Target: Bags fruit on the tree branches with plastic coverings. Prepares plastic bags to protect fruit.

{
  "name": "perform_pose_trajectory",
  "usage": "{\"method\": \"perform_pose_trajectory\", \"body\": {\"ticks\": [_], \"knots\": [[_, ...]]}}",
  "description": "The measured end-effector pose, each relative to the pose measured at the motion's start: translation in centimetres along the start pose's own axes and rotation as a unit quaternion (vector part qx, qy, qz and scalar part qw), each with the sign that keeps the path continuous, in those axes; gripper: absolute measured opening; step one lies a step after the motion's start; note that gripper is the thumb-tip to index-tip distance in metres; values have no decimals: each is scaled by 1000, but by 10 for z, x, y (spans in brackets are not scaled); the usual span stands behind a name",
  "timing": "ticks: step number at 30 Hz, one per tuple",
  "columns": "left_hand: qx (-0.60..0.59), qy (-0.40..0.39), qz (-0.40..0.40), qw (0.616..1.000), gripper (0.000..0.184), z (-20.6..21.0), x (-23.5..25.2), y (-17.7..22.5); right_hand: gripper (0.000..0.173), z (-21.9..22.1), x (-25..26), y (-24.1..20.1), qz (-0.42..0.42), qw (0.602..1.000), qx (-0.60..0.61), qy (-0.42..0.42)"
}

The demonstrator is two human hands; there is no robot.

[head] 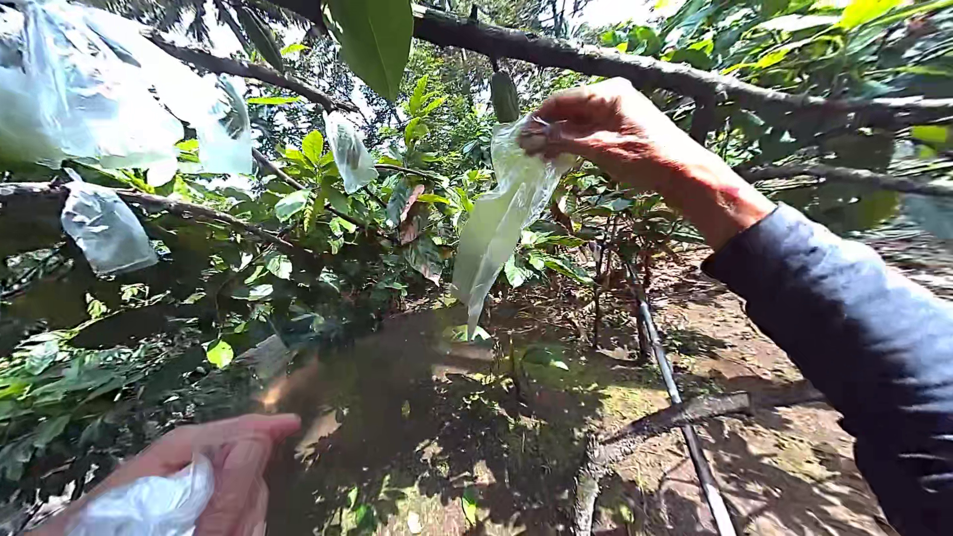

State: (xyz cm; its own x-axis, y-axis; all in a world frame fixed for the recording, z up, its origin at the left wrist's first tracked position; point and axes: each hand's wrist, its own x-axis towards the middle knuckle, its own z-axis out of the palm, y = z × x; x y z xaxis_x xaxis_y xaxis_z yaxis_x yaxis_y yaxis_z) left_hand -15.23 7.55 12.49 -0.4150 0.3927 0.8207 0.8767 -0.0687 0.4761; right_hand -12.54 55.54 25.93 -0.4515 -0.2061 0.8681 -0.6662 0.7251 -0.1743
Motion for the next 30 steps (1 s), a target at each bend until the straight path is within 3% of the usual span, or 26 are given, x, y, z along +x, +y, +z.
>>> {"method": "perform_pose_trajectory", "body": {"ticks": [5,7,13,17,23,26,30], "knots": [[26,23,73,997,21,70,104,-10,20,-15,7,-13,-28,999,-8,-27],[-28,15,76,997,22,100,139,-13,22,-12,7,-16,-44,998,20,-43],[-229,-16,-43,972,34,187,212,-33,24,6,-2,-25,-25,997,60,-41],[-310,49,-28,949,29,221,217,-33,21,7,-10,-12,17,997,68,-29],[-292,94,-92,947,47,227,222,-35,25,6,-18,6,75,992,95,-39],[-321,75,-114,937,44,233,213,-41,26,11,-25,11,85,992,92,-32],[-297,-28,-123,947,38,230,182,-43,26,14,-44,15,76,991,111,-1]]}}
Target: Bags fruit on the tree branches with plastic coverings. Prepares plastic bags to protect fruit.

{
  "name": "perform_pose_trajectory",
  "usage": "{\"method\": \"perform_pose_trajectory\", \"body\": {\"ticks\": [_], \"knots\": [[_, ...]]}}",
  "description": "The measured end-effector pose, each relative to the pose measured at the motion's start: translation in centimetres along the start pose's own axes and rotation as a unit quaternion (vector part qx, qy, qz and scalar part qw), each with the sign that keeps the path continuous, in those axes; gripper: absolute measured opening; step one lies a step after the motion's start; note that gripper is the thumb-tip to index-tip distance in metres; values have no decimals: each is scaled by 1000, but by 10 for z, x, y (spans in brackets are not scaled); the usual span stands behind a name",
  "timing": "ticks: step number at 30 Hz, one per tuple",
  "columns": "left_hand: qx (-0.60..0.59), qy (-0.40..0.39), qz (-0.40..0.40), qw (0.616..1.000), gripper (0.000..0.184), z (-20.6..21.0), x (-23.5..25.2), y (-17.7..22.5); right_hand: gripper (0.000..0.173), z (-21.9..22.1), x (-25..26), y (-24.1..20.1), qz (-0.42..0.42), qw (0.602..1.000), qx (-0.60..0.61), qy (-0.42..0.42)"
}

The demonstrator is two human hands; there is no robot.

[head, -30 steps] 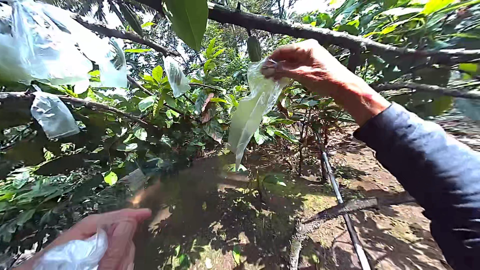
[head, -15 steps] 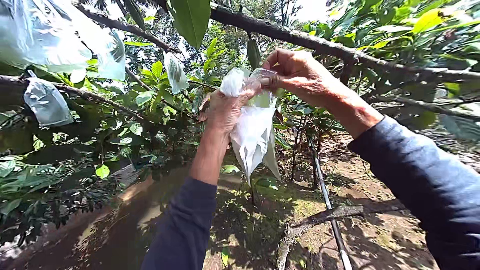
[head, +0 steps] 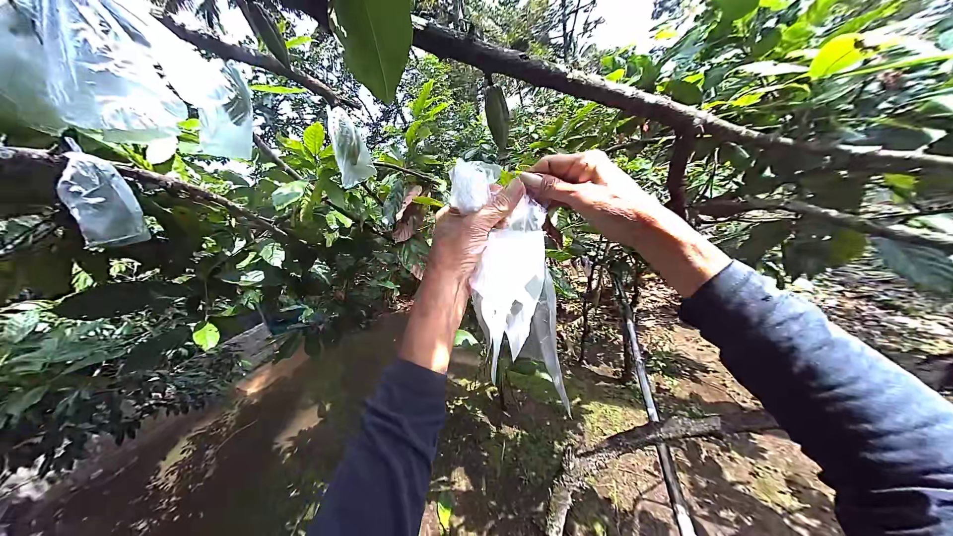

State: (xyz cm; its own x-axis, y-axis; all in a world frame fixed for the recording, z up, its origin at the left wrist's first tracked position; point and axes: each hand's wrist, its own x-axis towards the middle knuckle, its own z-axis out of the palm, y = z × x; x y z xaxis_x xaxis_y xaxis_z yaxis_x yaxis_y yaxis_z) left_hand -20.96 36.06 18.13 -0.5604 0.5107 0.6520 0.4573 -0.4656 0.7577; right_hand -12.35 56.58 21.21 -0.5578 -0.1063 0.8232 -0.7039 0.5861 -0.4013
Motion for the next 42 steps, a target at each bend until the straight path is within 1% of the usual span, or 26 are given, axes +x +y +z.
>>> {"method": "perform_pose_trajectory", "body": {"ticks": [1,2,4,6,9,11,12,13,15,16,17,19,21,23,24,26,28,32,35,38,42], "knots": [[23,-18,2,1000,35,0,-4,1,26,-2,-8,2,-13,1000,-4,-1],[29,-33,21,999,33,-1,-3,-1,25,-4,-12,2,-21,1000,-2,-1],[-3,-55,64,996,31,-3,4,-9,23,-8,-11,-4,-35,999,17,8],[-43,-73,83,993,29,-7,9,-16,22,-12,-6,-11,-50,997,54,15],[-64,-93,78,991,23,-14,3,-10,19,-15,-4,-21,-51,995,87,15],[-64,-81,39,994,12,-8,-19,13,18,-20,-9,-22,-51,992,109,-24],[-64,-86,26,994,14,-7,-27,22,18,-24,-11,-21,-50,991,118,-44],[-73,-109,37,991,17,-10,-27,21,17,-27,-15,-19,-49,989,124,-58],[-84,-161,101,978,21,-19,0,-4,18,-30,-20,-20,-47,990,113,-68],[-60,-156,124,978,21,-22,12,-12,19,-32,-17,-23,-46,991,102,-76],[-14,-133,129,983,22,-23,18,-13,19,-35,-14,-25,-40,992,85,-80],[71,-94,119,986,30,-28,25,-7,20,-44,-6,-24,-28,996,32,-77],[132,-88,137,978,30,-33,36,3,23,-55,8,-21,-3,996,-43,-73],[245,-79,142,956,27,-34,52,20,25,-62,21,-16,10,992,-102,-79],[292,-87,147,941,25,-36,62,22,26,-65,28,-15,14,989,-117,-89],[365,-110,153,912,21,-37,78,26,26,-71,43,-11,30,985,-128,-108],[428,-100,158,884,22,-32,90,32,24,-72,61,-7,47,983,-141,-108],[458,-39,125,879,27,-20,117,42,19,-70,87,-3,55,974,-210,-59],[489,-30,118,864,29,-13,126,51,18,-67,95,-8,60,963,-262,-32],[522,-33,150,839,25,-12,132,57,16,-67,100,-11,41,951,-305,-18],[536,-27,186,823,26,-19,143,64,15,-69,102,-15,-5,955,-296,9]]}}
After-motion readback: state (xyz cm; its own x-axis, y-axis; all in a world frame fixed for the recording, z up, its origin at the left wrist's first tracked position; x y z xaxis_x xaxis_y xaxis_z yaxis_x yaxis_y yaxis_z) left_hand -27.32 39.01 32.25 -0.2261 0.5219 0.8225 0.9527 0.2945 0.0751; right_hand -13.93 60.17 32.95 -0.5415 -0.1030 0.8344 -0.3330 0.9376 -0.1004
